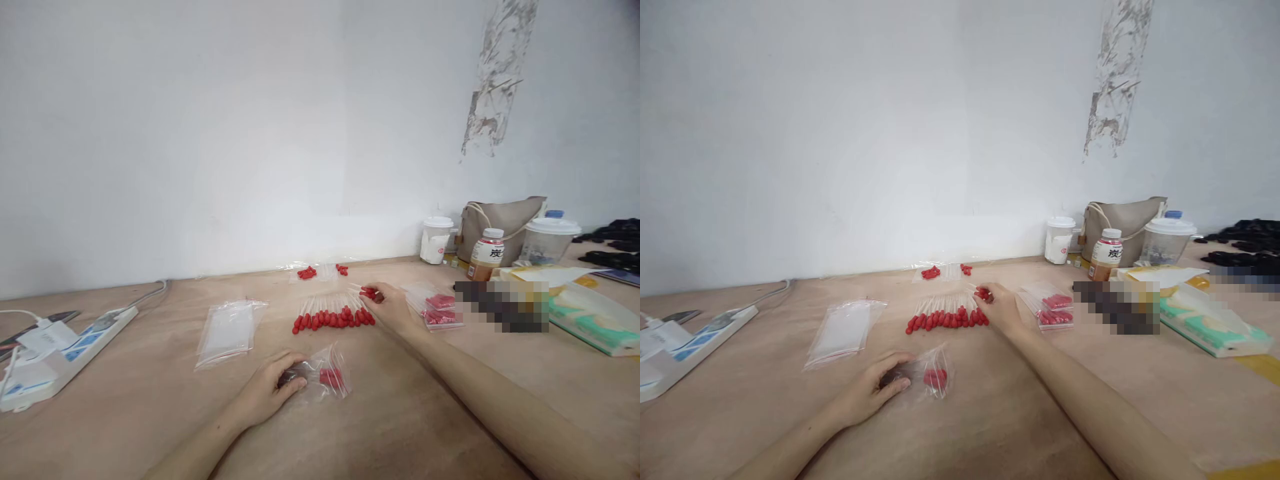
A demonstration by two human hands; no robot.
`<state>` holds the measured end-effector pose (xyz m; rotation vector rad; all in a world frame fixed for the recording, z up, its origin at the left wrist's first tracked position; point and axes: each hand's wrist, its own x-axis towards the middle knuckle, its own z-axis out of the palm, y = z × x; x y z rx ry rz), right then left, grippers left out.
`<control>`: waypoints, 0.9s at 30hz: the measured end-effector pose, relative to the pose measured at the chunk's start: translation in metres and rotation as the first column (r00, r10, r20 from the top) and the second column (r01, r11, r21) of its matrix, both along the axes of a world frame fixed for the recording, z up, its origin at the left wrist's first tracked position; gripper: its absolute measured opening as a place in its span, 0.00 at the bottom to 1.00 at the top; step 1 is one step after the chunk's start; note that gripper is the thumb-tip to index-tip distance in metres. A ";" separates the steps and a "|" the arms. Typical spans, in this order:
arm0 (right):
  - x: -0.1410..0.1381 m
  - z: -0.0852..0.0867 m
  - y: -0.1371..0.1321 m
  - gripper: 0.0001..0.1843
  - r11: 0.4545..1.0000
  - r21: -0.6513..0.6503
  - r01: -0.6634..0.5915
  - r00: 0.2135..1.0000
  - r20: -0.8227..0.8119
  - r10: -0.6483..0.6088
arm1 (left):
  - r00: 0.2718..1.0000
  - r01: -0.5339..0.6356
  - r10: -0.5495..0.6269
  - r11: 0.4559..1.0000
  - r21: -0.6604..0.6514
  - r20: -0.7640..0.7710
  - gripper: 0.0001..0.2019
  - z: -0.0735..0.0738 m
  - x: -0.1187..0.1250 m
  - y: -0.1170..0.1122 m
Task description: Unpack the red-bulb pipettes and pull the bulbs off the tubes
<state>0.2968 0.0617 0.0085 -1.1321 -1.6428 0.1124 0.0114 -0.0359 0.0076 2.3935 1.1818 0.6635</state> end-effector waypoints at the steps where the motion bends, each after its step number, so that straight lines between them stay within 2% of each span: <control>1: -0.002 -0.003 0.000 0.10 1.000 0.023 -0.013 0.998 0.059 0.012 | 1.000 -0.005 0.005 1.000 -0.005 -0.001 0.14 0.000 0.000 0.000; 6: -0.003 -0.010 -0.002 0.10 0.998 0.000 -0.066 0.966 0.251 0.064 | 1.000 0.008 -0.008 1.000 -0.005 0.004 0.13 0.000 -0.001 0.000; 13: -0.002 -0.014 -0.002 0.11 0.986 -0.064 -0.153 0.952 0.258 0.164 | 1.000 0.006 -0.006 1.000 -0.010 -0.005 0.13 0.002 0.001 0.000; 18: -0.005 -0.015 -0.002 0.09 0.979 -0.048 -0.200 0.941 0.267 0.206 | 1.000 0.007 -0.007 1.000 -0.009 -0.004 0.13 0.002 0.001 0.000; 22: -0.007 -0.013 -0.004 0.09 0.986 -0.007 -0.169 0.951 0.262 0.165 | 1.000 0.007 -0.007 1.000 -0.006 -0.012 0.14 0.000 0.000 0.001; 27: 0.004 -0.007 -0.002 0.09 0.991 0.118 -0.067 0.984 0.172 0.046 | 1.000 0.007 -0.007 1.000 -0.004 -0.016 0.14 0.000 0.000 0.000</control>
